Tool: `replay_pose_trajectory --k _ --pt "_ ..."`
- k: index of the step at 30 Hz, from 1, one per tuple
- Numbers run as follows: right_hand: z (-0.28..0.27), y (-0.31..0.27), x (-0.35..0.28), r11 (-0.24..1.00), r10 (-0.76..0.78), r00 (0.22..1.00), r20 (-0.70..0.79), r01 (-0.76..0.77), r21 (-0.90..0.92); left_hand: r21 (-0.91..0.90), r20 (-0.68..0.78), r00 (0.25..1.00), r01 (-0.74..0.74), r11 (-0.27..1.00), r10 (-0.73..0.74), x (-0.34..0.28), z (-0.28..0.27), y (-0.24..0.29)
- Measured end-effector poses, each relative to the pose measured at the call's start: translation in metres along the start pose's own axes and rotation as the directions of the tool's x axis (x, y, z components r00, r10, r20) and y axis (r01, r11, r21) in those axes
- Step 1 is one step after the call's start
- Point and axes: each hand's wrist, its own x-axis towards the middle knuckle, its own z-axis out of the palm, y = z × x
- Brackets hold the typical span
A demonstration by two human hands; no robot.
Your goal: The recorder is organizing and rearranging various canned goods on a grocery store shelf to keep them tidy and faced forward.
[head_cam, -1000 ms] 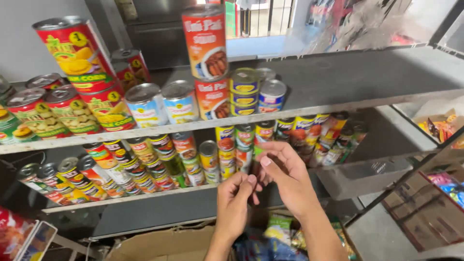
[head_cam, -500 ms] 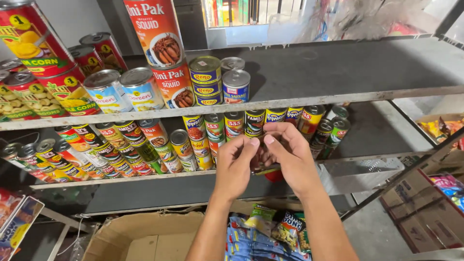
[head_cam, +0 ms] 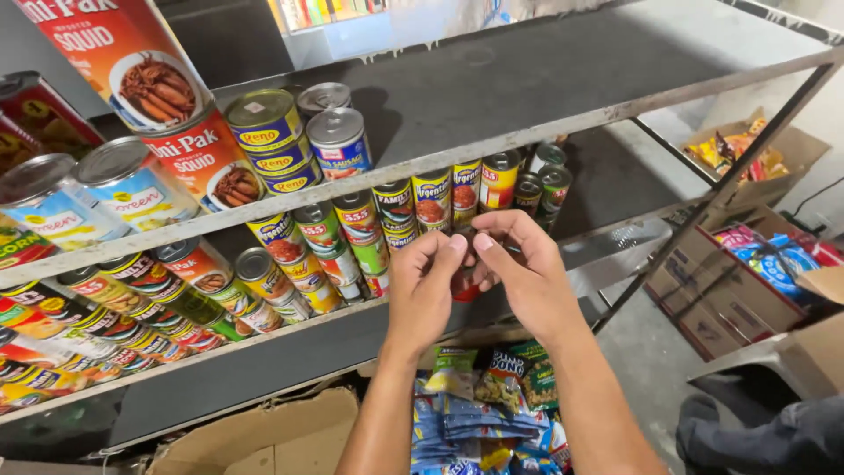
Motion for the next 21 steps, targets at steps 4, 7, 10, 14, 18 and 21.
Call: replay_pose_trajectory --k 4,7,10,14,18,21 --pt "-0.048 0.000 0.003 0.995 0.006 1.000 0.005 -0.005 -0.103 0.042 0.008 0.999 0.035 0.998 -0.036 -0.003 0.032 -0.013" --pt "-0.104 -0.006 0.023 0.988 -0.017 0.999 0.033 0.022 -0.154 0.150 -0.009 1.000 0.004 0.989 -0.003 0.006 0.066 -0.033" --pt "-0.165 0.002 0.033 0.990 0.037 0.999 0.008 -0.035 -0.138 0.250 -0.071 0.996 0.075 0.965 -0.059 -0.003 0.108 -0.064" --pt "-0.229 0.018 0.074 0.991 0.117 0.992 -0.039 -0.119 -0.063 0.341 -0.190 0.981 0.112 0.933 -0.048 0.016 0.166 -0.108" --pt "-0.261 0.049 0.104 0.981 0.168 0.984 -0.053 -0.172 -0.088 0.451 -0.285 0.959 0.124 0.884 0.011 0.019 0.210 -0.152" --pt "-0.279 0.078 0.132 0.981 0.180 0.984 -0.017 -0.181 -0.073 0.536 -0.345 0.930 0.086 0.840 0.125 0.025 0.233 -0.176"
